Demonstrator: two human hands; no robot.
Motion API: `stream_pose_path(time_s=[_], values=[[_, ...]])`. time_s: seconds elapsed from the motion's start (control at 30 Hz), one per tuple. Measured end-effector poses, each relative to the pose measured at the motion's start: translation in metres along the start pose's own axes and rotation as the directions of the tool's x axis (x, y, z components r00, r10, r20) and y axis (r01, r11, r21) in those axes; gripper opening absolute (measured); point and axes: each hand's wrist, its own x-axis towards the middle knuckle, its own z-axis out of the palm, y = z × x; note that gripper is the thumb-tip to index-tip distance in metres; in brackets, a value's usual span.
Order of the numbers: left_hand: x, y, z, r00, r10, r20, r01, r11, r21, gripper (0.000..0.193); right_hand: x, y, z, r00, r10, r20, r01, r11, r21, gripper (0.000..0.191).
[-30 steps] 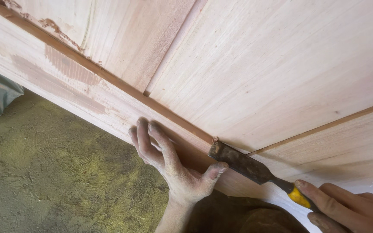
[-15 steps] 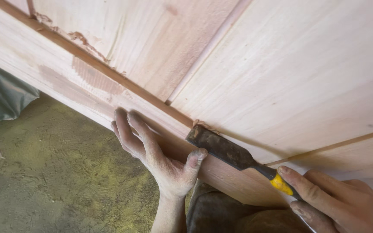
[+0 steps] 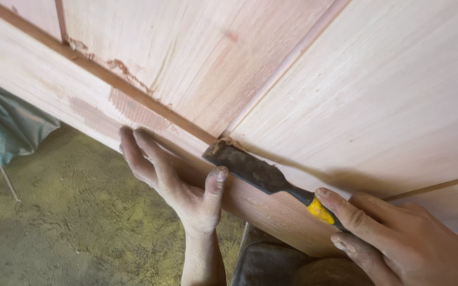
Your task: The person uses a chisel to carve a groove along the edge of a wooden board. They hold the board with one hand and push the chisel along the wood with the other, removing shavings.
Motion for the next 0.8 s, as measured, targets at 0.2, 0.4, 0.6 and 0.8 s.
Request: stream_pose_path(time_s=[0.2, 0.4, 0.6, 0.8], values=[[0.001, 0.006, 0.0, 0.999, 0.039, -0.006, -0.039, 0.995, -0.087, 0.109, -0.008, 0.015, 0.017, 0.996, -0.061, -0.067, 0.054, 0.994, -0.096, 0.074], [-0.001, 0.01, -0.003, 1.0, -0.01, 0.018, 0.01, 1.0, -0.028, 0.111, -0.005, 0.032, 0.028, 0.983, -0.114, -0.146, 0.104, 0.992, -0.075, 0.072], [0.006, 0.006, -0.004, 1.0, -0.012, 0.011, 0.013, 0.999, -0.04, 0.11, -0.002, 0.029, 0.029, 0.944, -0.222, -0.245, 0.217, 0.975, -0.046, 0.076], [0.01, 0.005, -0.006, 0.999, -0.029, 0.015, 0.03, 0.994, -0.102, 0.111, 0.003, 0.018, 0.025, 0.908, -0.287, -0.306, 0.289, 0.956, -0.038, 0.073]])
